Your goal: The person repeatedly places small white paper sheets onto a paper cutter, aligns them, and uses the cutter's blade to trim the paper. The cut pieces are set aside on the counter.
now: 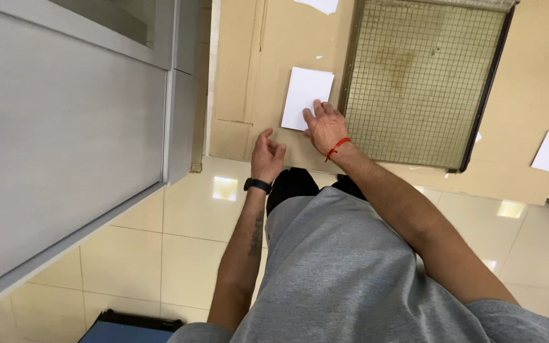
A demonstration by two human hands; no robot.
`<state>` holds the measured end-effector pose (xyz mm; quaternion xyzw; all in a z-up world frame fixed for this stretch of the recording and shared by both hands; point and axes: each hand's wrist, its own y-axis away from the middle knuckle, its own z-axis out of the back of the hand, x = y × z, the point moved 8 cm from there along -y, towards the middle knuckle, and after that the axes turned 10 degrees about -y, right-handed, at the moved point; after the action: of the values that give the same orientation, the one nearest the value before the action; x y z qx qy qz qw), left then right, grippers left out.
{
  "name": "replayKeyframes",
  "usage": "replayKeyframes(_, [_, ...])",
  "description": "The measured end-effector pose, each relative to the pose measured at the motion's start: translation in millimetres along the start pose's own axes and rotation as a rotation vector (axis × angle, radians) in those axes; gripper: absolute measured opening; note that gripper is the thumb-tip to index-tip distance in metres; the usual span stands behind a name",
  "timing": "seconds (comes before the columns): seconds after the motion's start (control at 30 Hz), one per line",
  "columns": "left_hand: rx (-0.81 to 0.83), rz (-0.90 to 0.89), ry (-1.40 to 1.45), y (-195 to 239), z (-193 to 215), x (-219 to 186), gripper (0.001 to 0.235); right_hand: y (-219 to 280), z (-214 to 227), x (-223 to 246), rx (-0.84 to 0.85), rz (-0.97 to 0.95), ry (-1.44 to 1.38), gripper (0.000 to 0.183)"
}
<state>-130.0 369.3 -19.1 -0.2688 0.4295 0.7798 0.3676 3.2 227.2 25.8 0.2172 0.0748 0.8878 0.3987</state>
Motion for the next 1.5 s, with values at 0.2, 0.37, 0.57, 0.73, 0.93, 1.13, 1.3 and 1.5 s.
replayKeyframes(0.2, [-0.107,-0.043,0.005,-15,8,-28,0.043,-5,6,-5,0.012,-0.008,-0.041,0.044])
replayKeyframes(0.37, [-0.087,-0.035,-0.003,-18,7,-46,0.02,-4,-4,-9,0.035,0.023,-0.051,0.029])
replayKeyframes(0.57, [-0.104,0.024,0.138,-32,-11,-29,0.011,-10,-17,-20,0.096,-0.006,-0.048,0.021])
replayKeyframes(0.73, [-0.114,0.175,0.355,-42,-16,-18,0.018,-14,-24,-31,0.089,-0.066,-0.114,0.018])
replayKeyframes(0.93, [-0.097,0.23,0.534,-57,-23,-1,0.021,-23,-28,-42,0.18,-0.136,-0.164,0.025])
replayKeyframes(1.13, [-0.06,0.247,0.543,-63,-30,10,0.016,-30,-10,-42,0.245,-0.171,-0.224,0.037])
replayKeyframes(1.3, [-0.028,0.215,0.583,-71,-42,25,0.017,-29,3,-36,0.19,-0.156,-0.331,0.031])
replayKeyframes(1.5, [-0.017,0.19,0.564,-71,-44,22,0.015,-25,15,-31,0.153,-0.078,-0.363,0.025])
